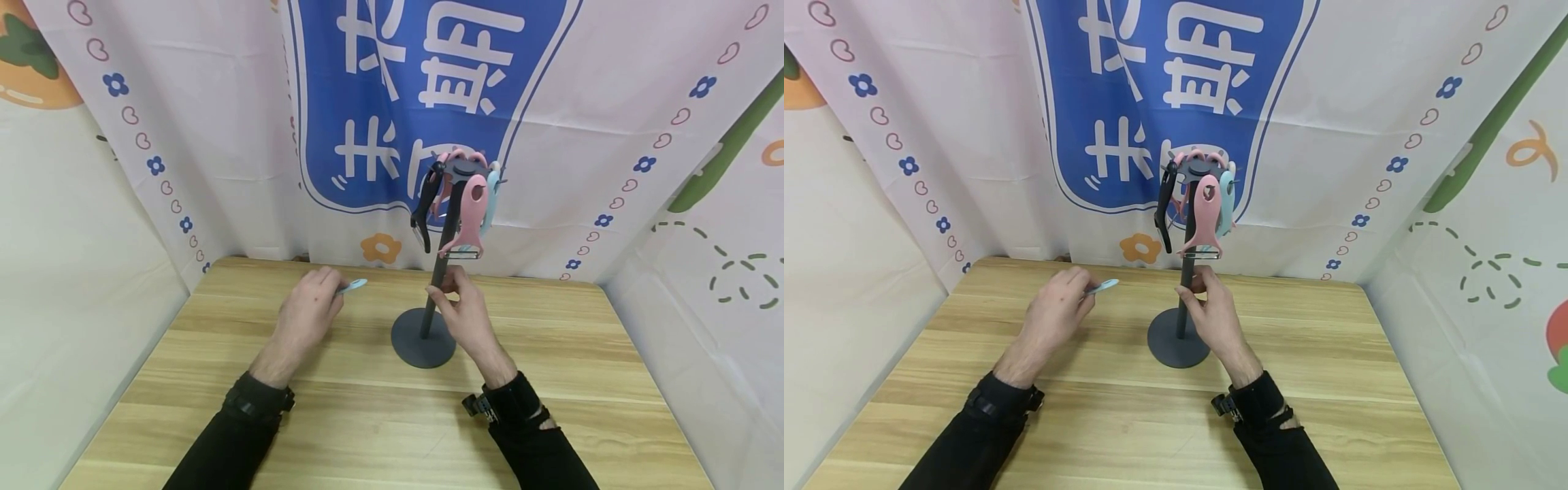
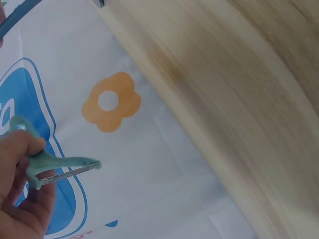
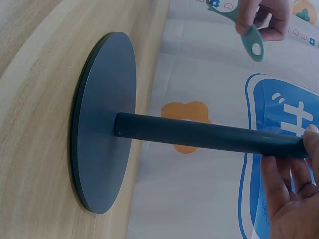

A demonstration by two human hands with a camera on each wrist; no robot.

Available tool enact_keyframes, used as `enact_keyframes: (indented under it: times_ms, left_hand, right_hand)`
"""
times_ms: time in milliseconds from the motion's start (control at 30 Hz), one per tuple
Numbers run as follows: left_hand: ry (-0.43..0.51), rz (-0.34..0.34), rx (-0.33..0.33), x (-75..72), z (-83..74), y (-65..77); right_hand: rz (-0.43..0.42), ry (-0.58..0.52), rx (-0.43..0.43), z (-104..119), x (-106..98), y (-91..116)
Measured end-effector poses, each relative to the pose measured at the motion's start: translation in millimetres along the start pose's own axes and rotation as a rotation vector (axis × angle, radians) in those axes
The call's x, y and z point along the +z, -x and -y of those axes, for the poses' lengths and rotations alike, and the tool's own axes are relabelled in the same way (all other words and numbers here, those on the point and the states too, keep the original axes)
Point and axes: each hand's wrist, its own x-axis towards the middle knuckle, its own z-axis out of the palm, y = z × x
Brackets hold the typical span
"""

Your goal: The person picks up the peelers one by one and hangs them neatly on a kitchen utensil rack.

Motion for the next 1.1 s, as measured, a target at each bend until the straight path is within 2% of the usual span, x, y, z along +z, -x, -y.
enact_keyframes:
  times_ms: [233, 700, 1100]
  left_hand:
    - [0.009, -0.131, 0.028, 0.2, -1.6, -0.1]
    - [0.04, -0.291, 0.073, -12.0, -16.1, -2.6]
    - [0.06, -0.419, 0.127, -27.0, -34.9, -13.2]
  right_hand:
    - [-0.001, -0.004, 0.008, 0.2, 0.0, 0.0]
    - [-0.002, 0.0, -0.002, 0.6, 0.2, -0.3]
    - [-0.002, -0.007, -0.015, 2.6, 0.0, 1.0]
